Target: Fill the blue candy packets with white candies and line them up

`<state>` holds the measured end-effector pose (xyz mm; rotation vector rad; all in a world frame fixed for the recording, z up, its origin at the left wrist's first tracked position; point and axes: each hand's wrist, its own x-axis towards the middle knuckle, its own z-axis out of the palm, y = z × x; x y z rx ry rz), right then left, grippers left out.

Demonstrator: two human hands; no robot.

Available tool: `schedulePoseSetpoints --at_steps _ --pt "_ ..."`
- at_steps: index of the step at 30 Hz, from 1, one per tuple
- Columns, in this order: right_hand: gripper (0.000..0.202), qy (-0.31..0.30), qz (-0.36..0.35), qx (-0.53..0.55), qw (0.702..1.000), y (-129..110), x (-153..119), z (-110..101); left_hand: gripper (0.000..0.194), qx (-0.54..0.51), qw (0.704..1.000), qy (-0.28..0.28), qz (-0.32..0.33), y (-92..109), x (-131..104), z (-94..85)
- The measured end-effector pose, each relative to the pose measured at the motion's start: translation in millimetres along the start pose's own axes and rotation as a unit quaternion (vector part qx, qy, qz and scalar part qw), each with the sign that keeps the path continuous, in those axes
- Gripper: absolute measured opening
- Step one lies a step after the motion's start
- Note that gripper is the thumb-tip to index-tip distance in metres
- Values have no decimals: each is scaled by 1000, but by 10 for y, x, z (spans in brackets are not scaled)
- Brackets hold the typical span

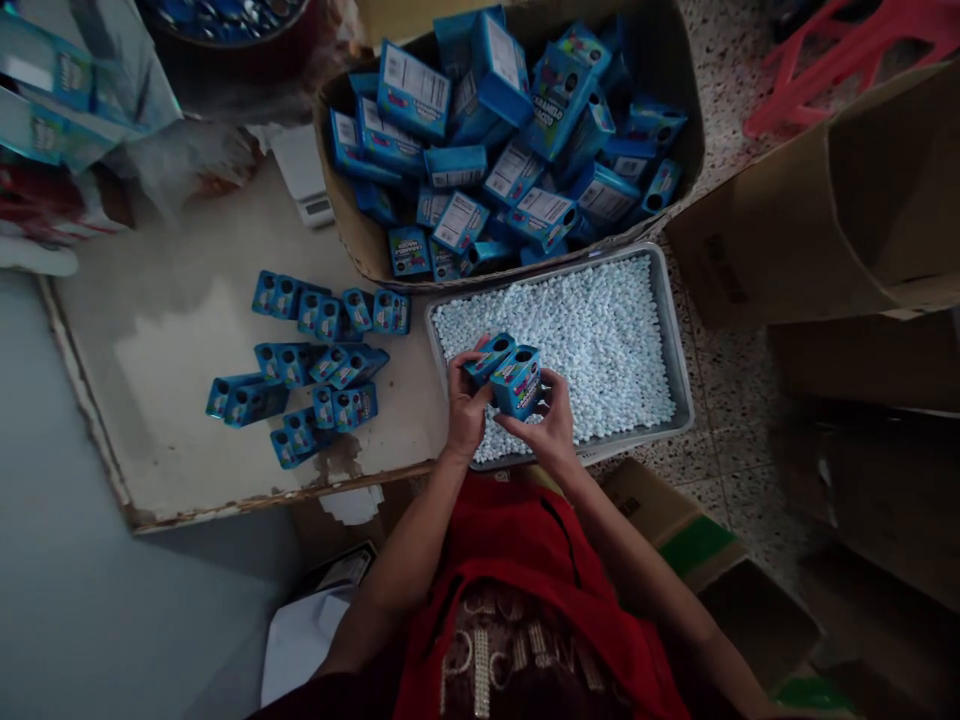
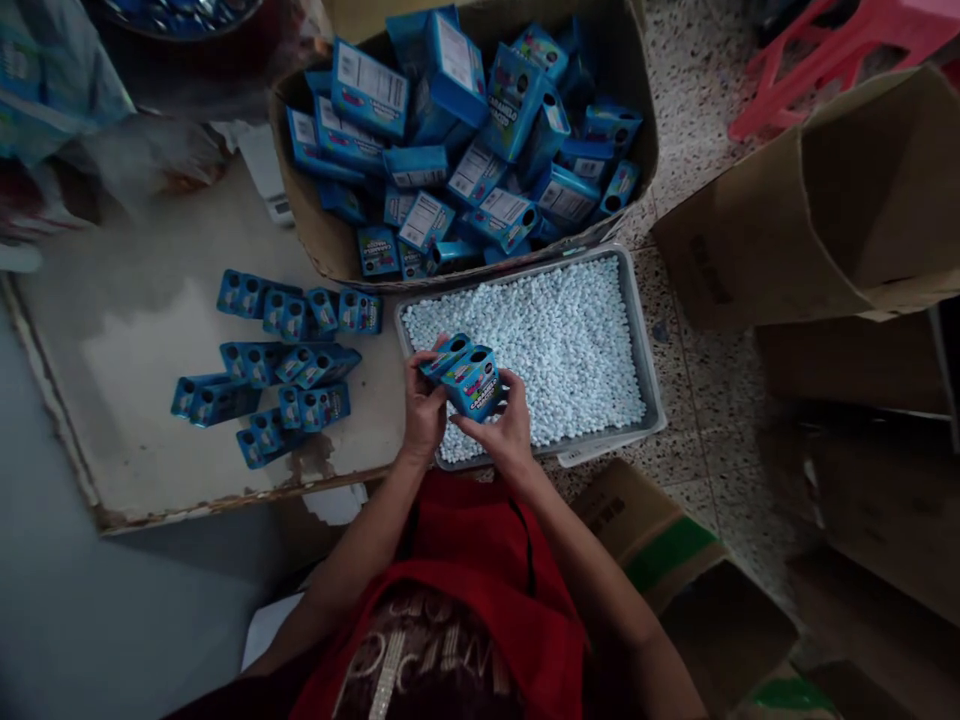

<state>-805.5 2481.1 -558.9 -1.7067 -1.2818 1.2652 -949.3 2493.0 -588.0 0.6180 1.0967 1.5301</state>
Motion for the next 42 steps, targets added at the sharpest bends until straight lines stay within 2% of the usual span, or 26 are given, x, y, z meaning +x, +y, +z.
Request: schedulePoseSetpoints --at_steps 3,5,9,11,13,15,19,21,23,25,27,29,31,33,35,37,39,42 --pt "98 22 22 27 999 90 -45 25 41 -28 998 -20 -55 -65 -115 150" --pt "98 37 27 38 998 147 -50 6 52 -12 998 -29 -53 -103 -167 182" --pt "98 29 13 65 997 252 -24 -29 117 81 996 -29 -17 -219 -233 133" --pt "98 23 -3 59 998 287 -9 -5 133 147 989 -8 -13 -278 -245 100" --pt "98 16 -2 58 998 312 -9 60 126 198 979 38 -8 -317 -244 90" --pt "98 7 12 80 997 341 -30 155 110 230 970 83 -17 -327 -240 111" --pt "103 -2 33 107 994 441 -81 280 84 252 957 122 -82 -277 -238 165" --pt "103 -34 29 54 998 470 -42 214 78 240 956 137 -103 -216 -212 98" --pt "86 -67 -15 -55 996 433 105 61 73 255 948 166 -95 -120 -140 -83" --pt "55 -78 -103 -177 976 315 396 -92 74 325 923 196 -56 11 -23 -350" --pt "39 -103 -217 -261 935 144 820 -135 81 406 891 202 -15 153 110 -616" --pt "40 -222 -346 -322 853 -19 1317 -12 88 467 865 185 -12 270 218 -786" --pt "40 -320 -424 -349 772 -110 1810 227 88 539 828 148 -44 336 270 -814" --pt "46 -388 -487 -353 698 -91 2230 464 82 630 765 102 -91 357 259 -727" --pt "55 -416 -531 -339 656 19 2521 584 75 698 703 61 -124 368 199 -595" --pt "65 -417 -550 -312 653 160 2642 550 68 737 657 33 -153 400 120 -475" --pt "65 -387 -548 -302 677 278 2597 404 63 764 616 -3 -191 449 48 -387" --pt "55 -331 -501 -336 725 386 2327 135 60 788 565 -72 -235 485 -2 -282"
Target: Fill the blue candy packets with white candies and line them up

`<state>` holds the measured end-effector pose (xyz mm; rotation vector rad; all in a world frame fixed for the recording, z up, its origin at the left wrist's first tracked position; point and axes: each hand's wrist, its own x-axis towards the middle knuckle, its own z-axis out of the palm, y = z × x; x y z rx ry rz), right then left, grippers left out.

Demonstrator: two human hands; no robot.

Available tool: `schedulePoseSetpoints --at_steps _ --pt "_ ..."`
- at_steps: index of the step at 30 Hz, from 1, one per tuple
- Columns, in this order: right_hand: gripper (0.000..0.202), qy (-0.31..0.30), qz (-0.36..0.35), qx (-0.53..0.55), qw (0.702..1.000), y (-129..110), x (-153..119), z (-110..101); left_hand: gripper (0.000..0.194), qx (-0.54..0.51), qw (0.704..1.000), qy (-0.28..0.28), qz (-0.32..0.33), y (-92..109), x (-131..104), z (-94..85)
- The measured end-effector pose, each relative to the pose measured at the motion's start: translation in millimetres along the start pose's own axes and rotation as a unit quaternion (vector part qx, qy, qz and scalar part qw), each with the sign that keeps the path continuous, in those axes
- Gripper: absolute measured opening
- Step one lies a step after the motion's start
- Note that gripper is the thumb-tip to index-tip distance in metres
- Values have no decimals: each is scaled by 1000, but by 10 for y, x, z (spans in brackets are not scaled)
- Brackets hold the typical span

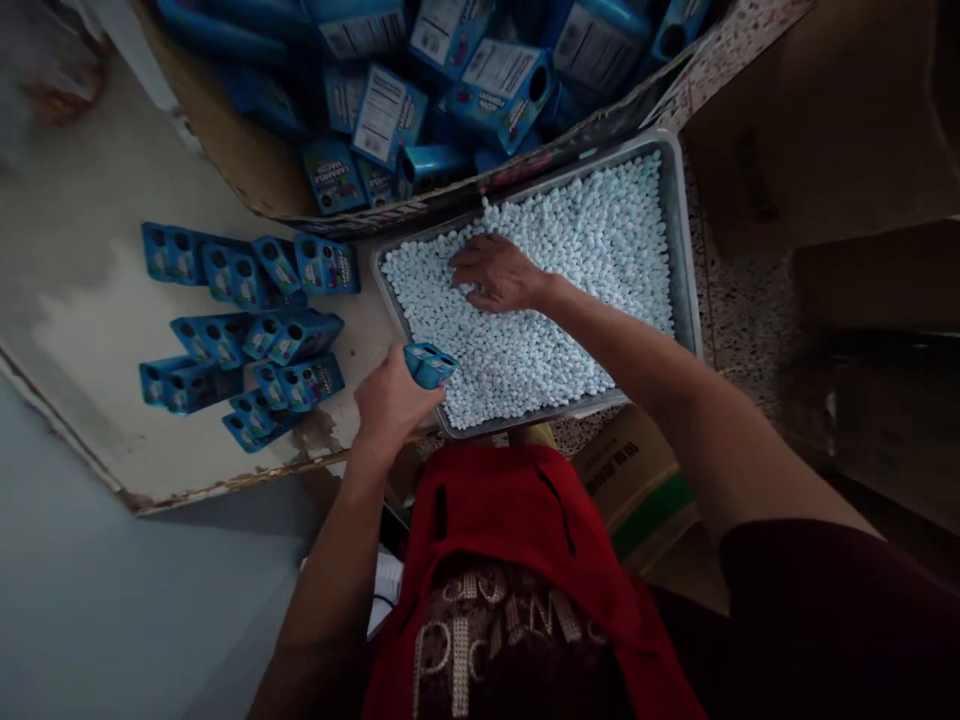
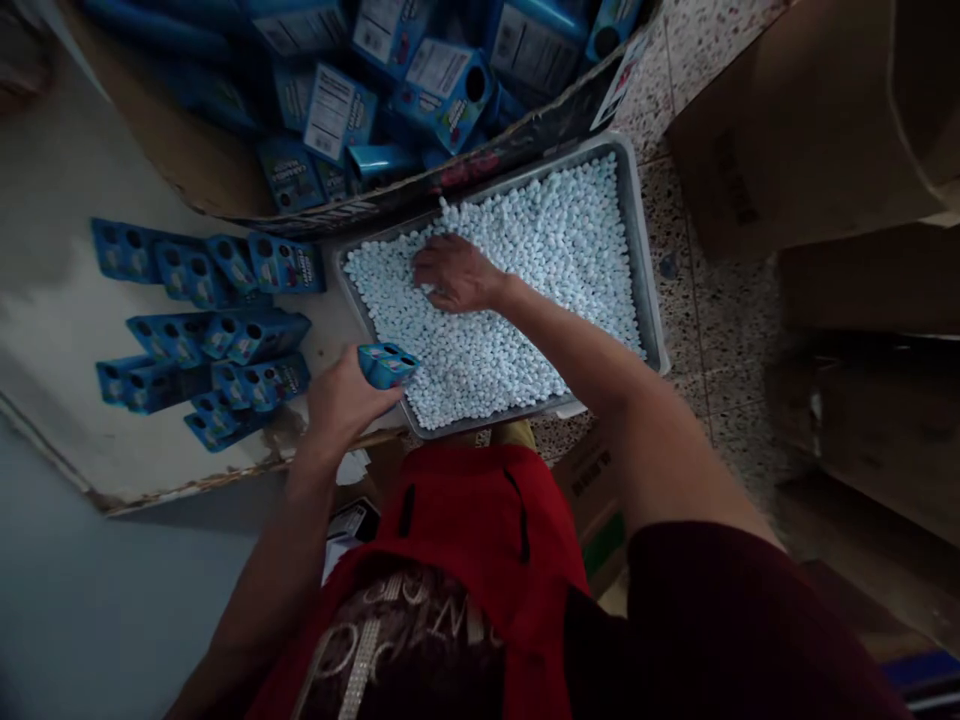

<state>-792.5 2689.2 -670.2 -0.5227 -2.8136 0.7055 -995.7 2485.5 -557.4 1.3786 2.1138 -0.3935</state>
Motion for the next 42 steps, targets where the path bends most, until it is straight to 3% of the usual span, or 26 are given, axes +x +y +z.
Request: schedulePoseSetpoints --at_steps 6,8,11,14,17,19,21,24,26,29,31,33,35,40,42 --pt "72 25 111 116 987 -445 -635 -143 73 45 997 -40 48 351 166 13" --pt "71 70 138 106 982 -438 -861 -237 75 46 996 -40 66 450 246 9" --pt "72 176 259 30 949 -285 -1135 -283 77 47 993 -37 100 505 337 8" --pt "79 215 337 15 916 -214 -1207 -108 72 60 991 -30 117 527 413 22" --pt "78 215 301 66 927 -358 -1085 143 68 50 991 -25 118 648 506 30" --pt "77 248 284 127 917 -494 -975 248 69 29 992 -19 122 786 576 22" --pt "73 309 297 215 878 -601 -890 278 67 6 992 -6 126 914 639 13" --pt "61 388 333 388 767 -711 -830 206 70 -66 984 30 164 969 695 47" --pt "54 432 334 492 678 -786 -810 108 79 -147 958 57 239 898 707 135" --pt "49 496 305 588 561 -914 -759 -46 85 -253 893 119 352 730 714 339" --pt "48 517 295 623 507 -993 -707 -111 84 -281 867 159 378 643 718 460" --pt "48 522 296 638 483 -1060 -653 -133 82 -286 868 168 371 597 711 516" --pt "50 518 297 631 496 -1120 -610 -134 81 -281 885 150 341 589 676 491" --pt "61 498 289 484 659 -1282 -566 -250 78 -226 930 122 262 651 452 244" --pt "64 494 292 440 691 -1337 -560 -340 77 -204 935 113 266 670 379 168"
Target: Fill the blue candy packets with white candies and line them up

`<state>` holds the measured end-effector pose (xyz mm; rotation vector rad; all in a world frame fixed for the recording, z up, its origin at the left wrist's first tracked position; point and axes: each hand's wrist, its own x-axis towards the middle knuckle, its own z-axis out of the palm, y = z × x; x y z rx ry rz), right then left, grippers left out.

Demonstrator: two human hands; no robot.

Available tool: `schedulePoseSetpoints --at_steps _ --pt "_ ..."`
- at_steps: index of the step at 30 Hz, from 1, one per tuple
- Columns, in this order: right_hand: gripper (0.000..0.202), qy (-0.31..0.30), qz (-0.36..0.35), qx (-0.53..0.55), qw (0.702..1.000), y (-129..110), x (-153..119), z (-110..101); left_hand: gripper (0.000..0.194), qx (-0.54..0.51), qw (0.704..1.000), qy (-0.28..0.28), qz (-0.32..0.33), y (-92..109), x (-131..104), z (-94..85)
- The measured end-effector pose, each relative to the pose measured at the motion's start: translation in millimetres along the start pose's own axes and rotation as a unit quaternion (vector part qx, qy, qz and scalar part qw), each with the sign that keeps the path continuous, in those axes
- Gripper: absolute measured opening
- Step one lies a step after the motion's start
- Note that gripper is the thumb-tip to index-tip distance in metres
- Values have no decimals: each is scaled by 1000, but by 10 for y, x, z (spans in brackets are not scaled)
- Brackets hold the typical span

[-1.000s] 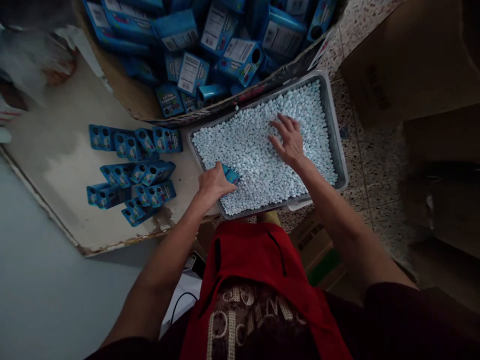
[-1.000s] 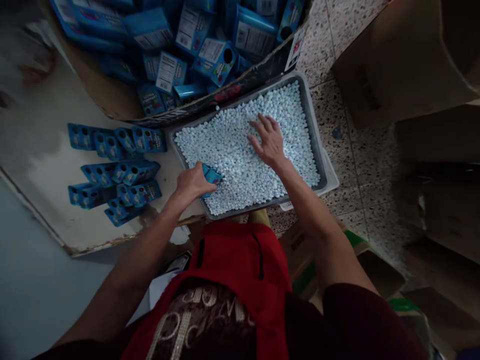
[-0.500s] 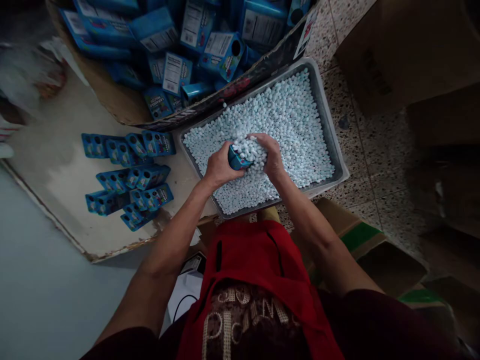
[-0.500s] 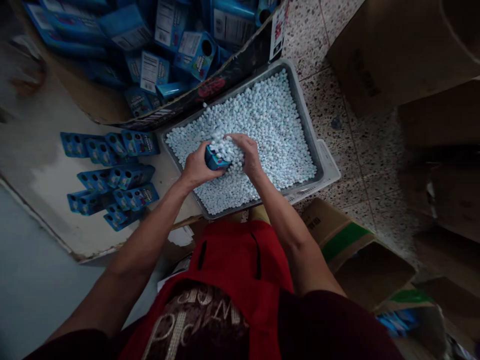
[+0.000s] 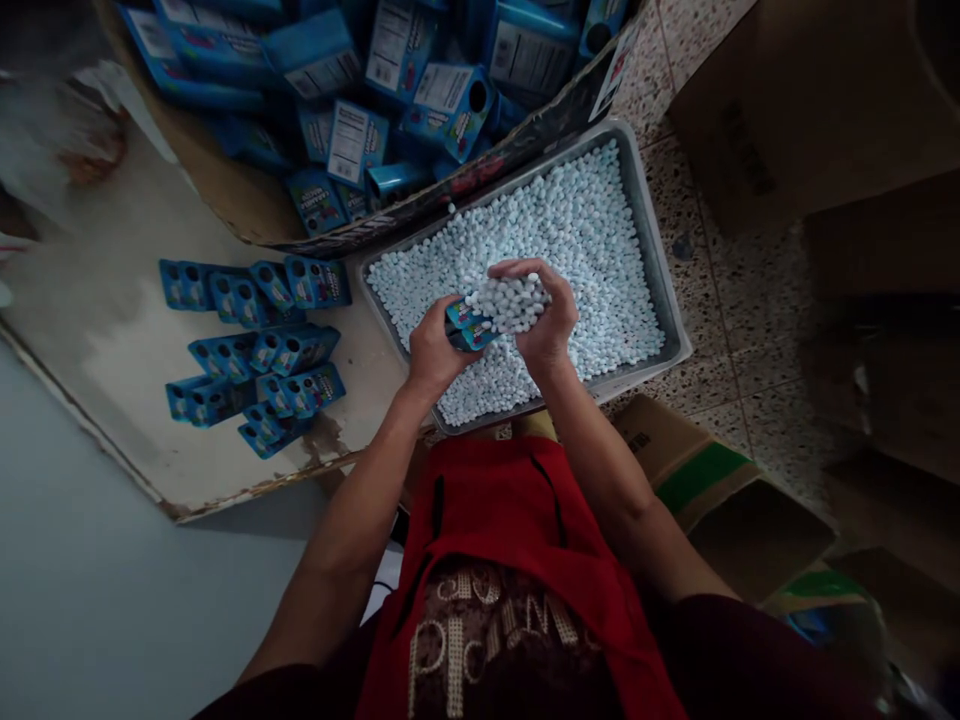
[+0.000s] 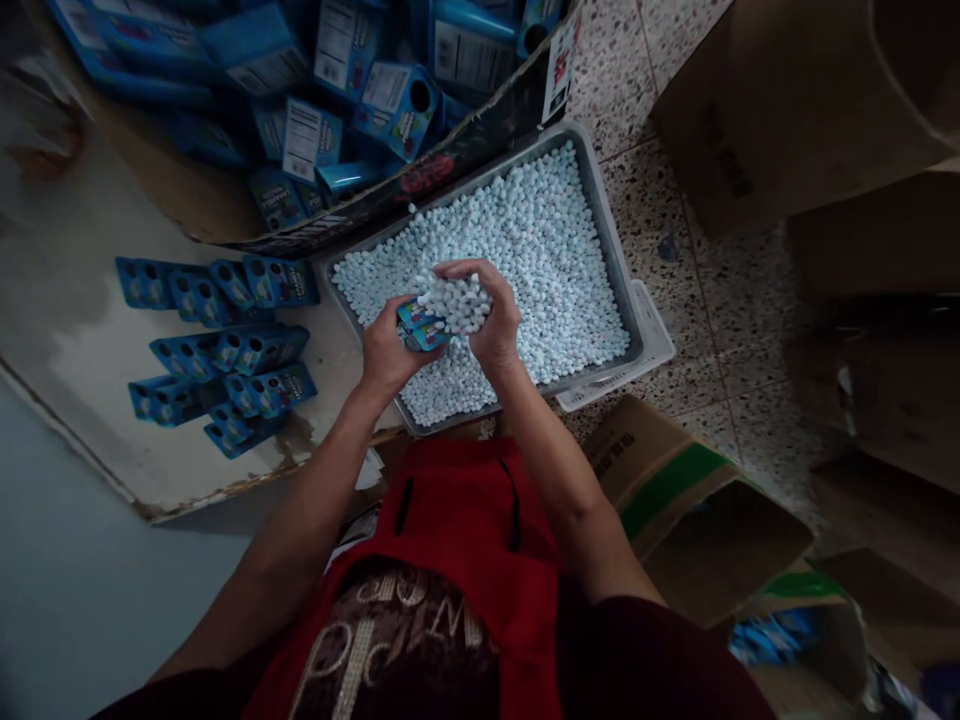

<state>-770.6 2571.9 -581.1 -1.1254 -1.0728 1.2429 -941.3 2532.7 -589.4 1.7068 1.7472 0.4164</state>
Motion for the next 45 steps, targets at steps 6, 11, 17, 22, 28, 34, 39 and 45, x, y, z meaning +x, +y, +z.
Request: schedulePoseSetpoints --at_steps 6,11,17,22,28,34,39,45 --pt "74 -20 -9 -33 999 -123 25 16 75 19 999 20 19 2 42 -52" --pt "80 -44 -20 -30 998 -159 44 22 75 27 999 27 20 73 66 -56" --pt "69 -38 -45 26 998 -172 51 55 74 30 999 36 14 120 78 -61" --pt "46 -51 -70 78 993 -133 -3 171 73 39 999 21 19 105 119 -20" --pt "50 -49 -76 -100 991 -28 -307 -295 75 51 998 12 25 -20 82 -266" --pt "62 78 -9 -512 856 499 -1039 -931 69 208 977 -10 -37 -278 405 -831" --pt "74 94 58 -520 847 803 -1041 -671 72 302 950 -54 -60 -179 805 -887" --pt "65 130 -6 -469 874 935 -527 -477 57 320 935 -151 28 249 868 -499"
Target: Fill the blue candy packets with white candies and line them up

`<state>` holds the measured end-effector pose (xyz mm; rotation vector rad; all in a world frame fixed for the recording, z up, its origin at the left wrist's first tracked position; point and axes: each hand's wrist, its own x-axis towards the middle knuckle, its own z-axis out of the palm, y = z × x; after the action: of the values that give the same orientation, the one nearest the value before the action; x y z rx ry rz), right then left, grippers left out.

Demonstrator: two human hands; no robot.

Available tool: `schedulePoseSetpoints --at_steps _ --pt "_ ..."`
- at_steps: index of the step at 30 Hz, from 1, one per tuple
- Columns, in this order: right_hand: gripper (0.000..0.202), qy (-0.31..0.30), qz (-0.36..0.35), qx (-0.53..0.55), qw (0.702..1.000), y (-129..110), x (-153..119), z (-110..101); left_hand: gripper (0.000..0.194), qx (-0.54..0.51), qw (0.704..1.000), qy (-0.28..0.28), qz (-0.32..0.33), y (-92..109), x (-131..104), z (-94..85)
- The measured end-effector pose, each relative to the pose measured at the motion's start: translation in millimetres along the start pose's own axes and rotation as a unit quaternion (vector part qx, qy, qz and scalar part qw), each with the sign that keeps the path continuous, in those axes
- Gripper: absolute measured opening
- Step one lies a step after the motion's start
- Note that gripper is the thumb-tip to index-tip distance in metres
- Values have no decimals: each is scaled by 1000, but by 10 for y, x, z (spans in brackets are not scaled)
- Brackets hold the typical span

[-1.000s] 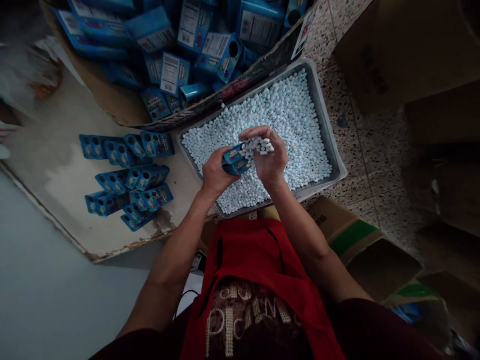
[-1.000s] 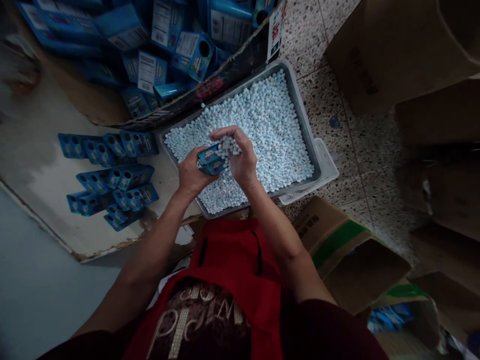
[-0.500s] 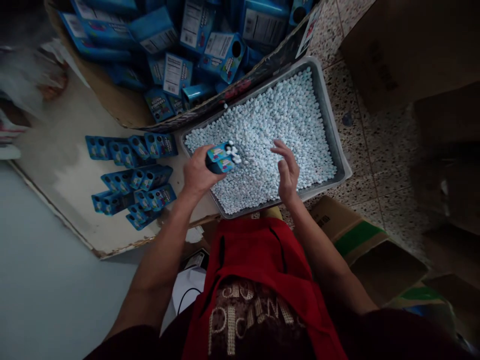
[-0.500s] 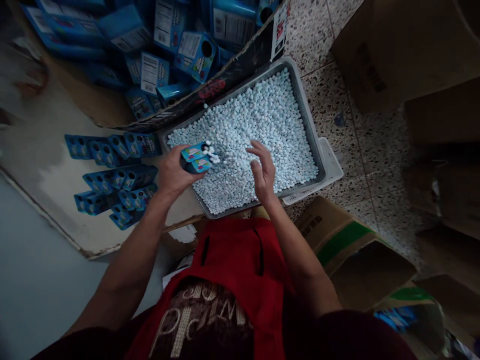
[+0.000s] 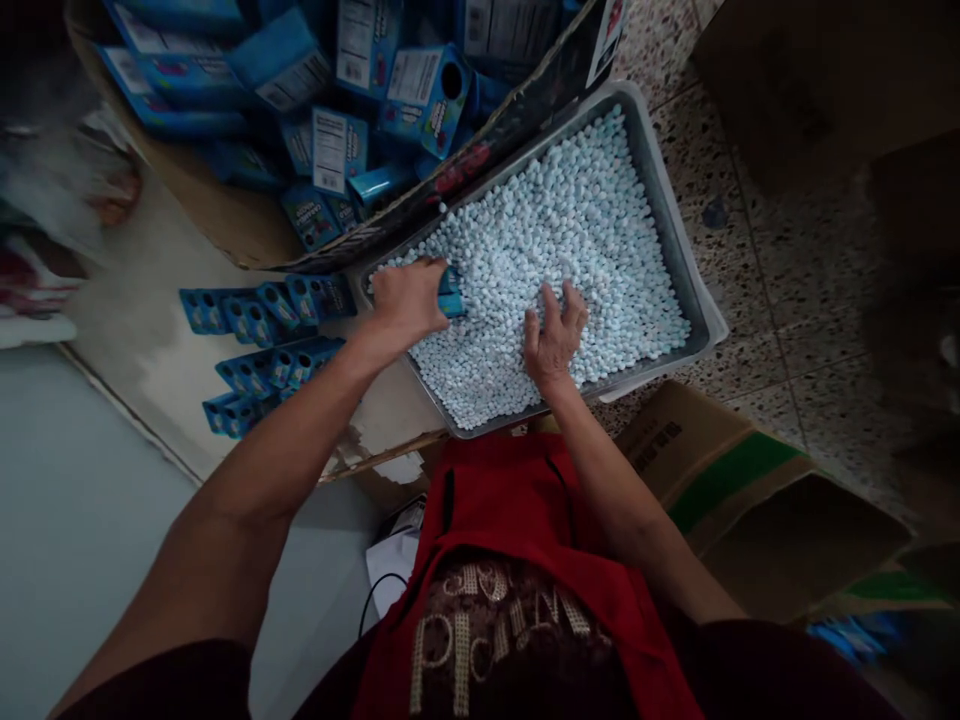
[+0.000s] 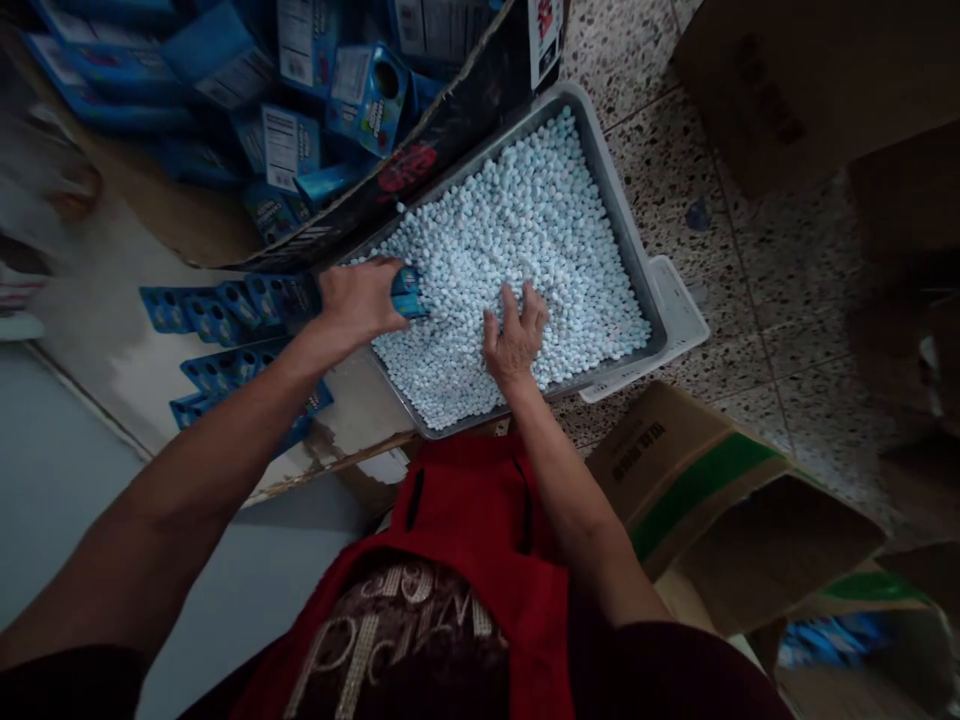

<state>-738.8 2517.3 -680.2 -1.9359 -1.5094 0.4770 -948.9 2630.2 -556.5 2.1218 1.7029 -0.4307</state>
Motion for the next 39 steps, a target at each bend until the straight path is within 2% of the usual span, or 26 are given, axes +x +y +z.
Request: schedulePoseSetpoints --at_steps 3,6,8,12,15,18,21,23,25,27,31,34,37,39 --pt "63 -2 -16 48 999 -17 212 102 52 -42 997 -6 62 332 69 69" --pt "64 -7 9 152 988 -24 419 160 57 -74 993 -7 88 503 98 123" --pt "64 -19 35 247 968 -52 518 145 65 -97 991 2 96 464 49 155" --pt "64 -81 49 417 904 -273 560 -17 75 -197 974 43 103 144 -257 292" --pt "70 -136 30 454 880 -558 523 -178 74 -286 953 78 57 -38 -539 489" --pt "77 -165 -5 458 873 -845 498 -311 77 -346 932 109 22 -48 -698 685" --pt "74 -152 -32 488 859 -1078 479 -410 74 -379 907 176 42 4 -702 814" --pt "65 -135 -20 524 840 -1199 467 -459 70 -388 890 231 70 8 -657 876" --pt "56 -127 6 556 822 -1289 464 -488 71 -389 878 259 101 -24 -609 937" --pt "54 -126 17 572 811 -1347 471 -494 75 -388 871 282 103 -74 -580 1000" --pt "53 -124 -10 575 809 -1390 477 -442 77 -378 874 285 108 -144 -580 1104" --pt "46 -135 -57 561 814 -1404 395 -395 77 -398 859 308 95 -139 -588 1148" --pt "43 -148 -94 513 841 -1377 275 -399 77 -417 855 286 112 -125 -591 1173" --pt "47 -140 -91 472 866 -1266 281 -424 78 -419 859 281 92 -147 -605 1175"
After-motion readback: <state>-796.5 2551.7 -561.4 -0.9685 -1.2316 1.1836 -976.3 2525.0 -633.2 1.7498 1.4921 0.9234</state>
